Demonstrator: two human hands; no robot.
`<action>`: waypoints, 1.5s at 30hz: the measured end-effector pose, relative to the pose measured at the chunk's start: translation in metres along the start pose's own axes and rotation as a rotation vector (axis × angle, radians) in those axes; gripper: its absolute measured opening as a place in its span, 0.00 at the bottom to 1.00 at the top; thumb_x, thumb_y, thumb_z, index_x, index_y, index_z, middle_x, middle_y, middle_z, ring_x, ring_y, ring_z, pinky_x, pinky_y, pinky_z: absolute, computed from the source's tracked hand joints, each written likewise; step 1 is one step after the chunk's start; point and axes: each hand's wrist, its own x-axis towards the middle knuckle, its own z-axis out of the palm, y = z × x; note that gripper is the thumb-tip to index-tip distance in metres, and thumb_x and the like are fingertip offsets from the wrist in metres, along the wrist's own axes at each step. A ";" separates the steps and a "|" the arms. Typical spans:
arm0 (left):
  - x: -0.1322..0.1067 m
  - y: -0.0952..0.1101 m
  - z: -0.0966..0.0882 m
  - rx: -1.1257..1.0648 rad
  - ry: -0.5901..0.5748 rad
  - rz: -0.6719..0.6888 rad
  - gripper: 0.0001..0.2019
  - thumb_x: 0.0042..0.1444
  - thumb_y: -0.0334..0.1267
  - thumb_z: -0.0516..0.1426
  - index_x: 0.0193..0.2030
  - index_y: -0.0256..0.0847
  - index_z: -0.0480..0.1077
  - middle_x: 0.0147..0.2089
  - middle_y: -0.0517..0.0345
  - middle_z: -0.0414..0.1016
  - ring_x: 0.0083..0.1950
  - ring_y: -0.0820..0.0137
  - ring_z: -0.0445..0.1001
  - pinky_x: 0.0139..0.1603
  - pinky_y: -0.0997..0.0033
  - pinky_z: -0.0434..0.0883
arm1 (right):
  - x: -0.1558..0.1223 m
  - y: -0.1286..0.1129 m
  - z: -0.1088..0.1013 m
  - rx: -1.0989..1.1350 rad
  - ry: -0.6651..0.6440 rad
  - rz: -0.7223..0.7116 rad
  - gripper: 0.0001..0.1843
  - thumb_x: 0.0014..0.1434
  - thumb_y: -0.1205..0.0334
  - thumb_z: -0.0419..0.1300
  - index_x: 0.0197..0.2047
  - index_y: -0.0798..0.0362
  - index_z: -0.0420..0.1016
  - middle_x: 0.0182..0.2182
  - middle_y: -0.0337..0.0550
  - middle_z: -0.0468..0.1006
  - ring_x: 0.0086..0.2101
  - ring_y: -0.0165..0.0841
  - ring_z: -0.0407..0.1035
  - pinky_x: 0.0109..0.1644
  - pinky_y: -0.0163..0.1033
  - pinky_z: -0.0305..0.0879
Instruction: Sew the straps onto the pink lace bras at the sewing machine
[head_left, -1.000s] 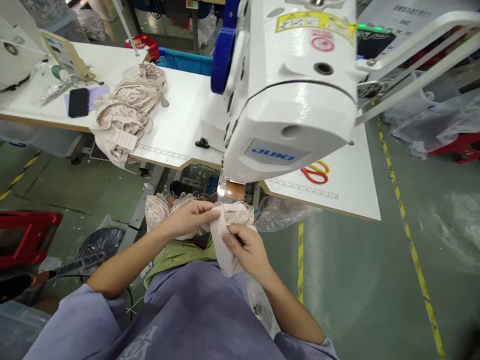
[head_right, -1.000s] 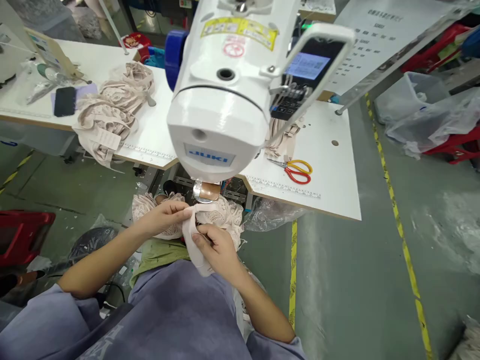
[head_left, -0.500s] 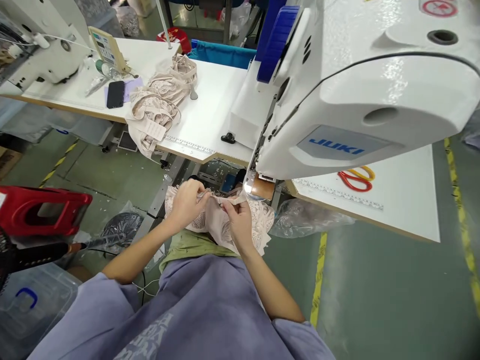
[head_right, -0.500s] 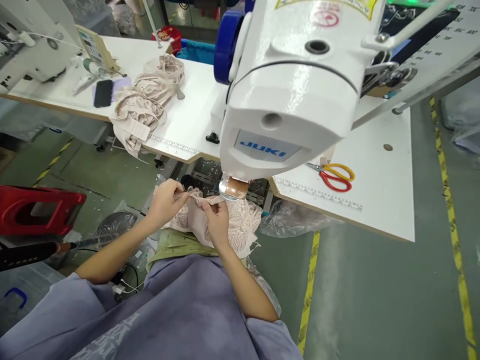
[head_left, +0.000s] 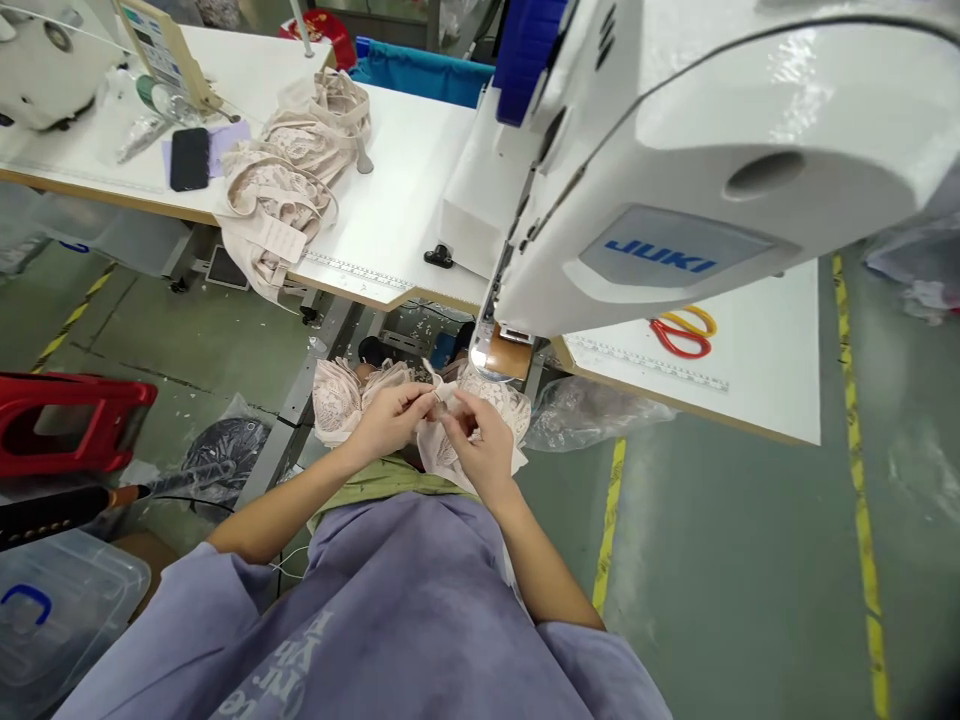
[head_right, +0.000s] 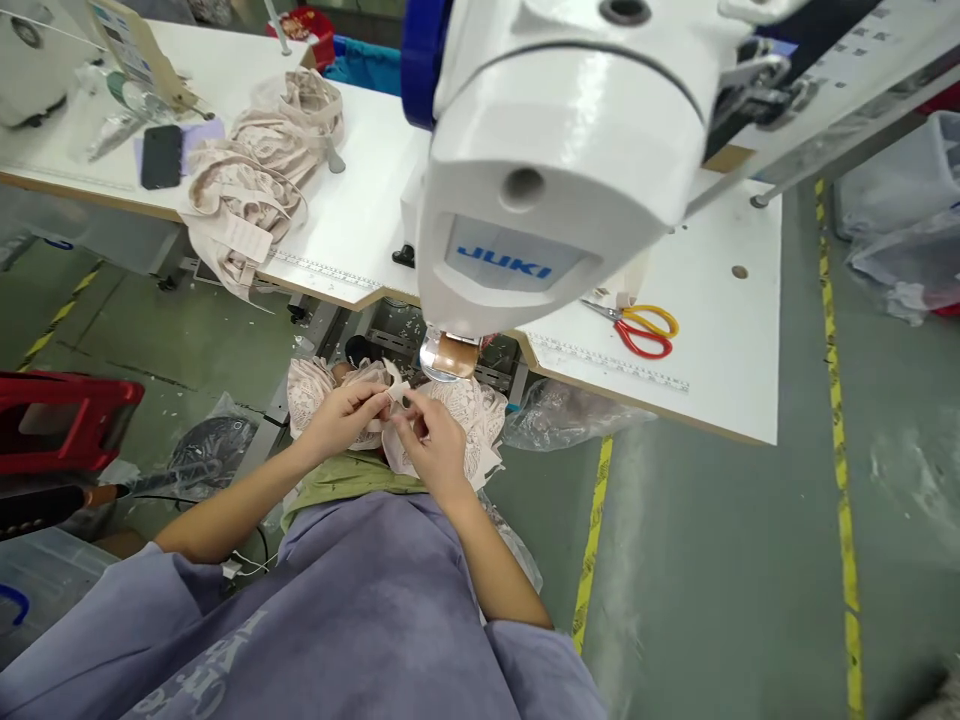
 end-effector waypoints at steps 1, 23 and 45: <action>-0.001 0.002 0.001 -0.012 -0.016 0.002 0.18 0.68 0.48 0.51 0.36 0.39 0.74 0.33 0.58 0.75 0.36 0.69 0.72 0.39 0.72 0.69 | 0.004 -0.003 -0.002 0.004 0.020 -0.008 0.19 0.65 0.49 0.60 0.54 0.47 0.77 0.34 0.41 0.78 0.30 0.33 0.69 0.38 0.41 0.68; 0.017 -0.004 0.011 0.300 -0.044 0.025 0.19 0.68 0.50 0.49 0.32 0.41 0.71 0.29 0.56 0.77 0.30 0.68 0.74 0.32 0.71 0.66 | 0.160 0.114 -0.250 -0.896 0.108 0.339 0.28 0.59 0.73 0.49 0.63 0.62 0.69 0.58 0.61 0.74 0.56 0.45 0.67 0.59 0.46 0.64; 0.006 0.016 0.008 -0.458 -0.130 -0.197 0.16 0.64 0.49 0.58 0.36 0.36 0.75 0.36 0.53 0.78 0.33 0.74 0.72 0.35 0.76 0.70 | -0.050 -0.003 -0.075 -0.490 -0.015 -0.168 0.20 0.61 0.58 0.62 0.56 0.52 0.71 0.47 0.52 0.77 0.42 0.41 0.75 0.42 0.46 0.75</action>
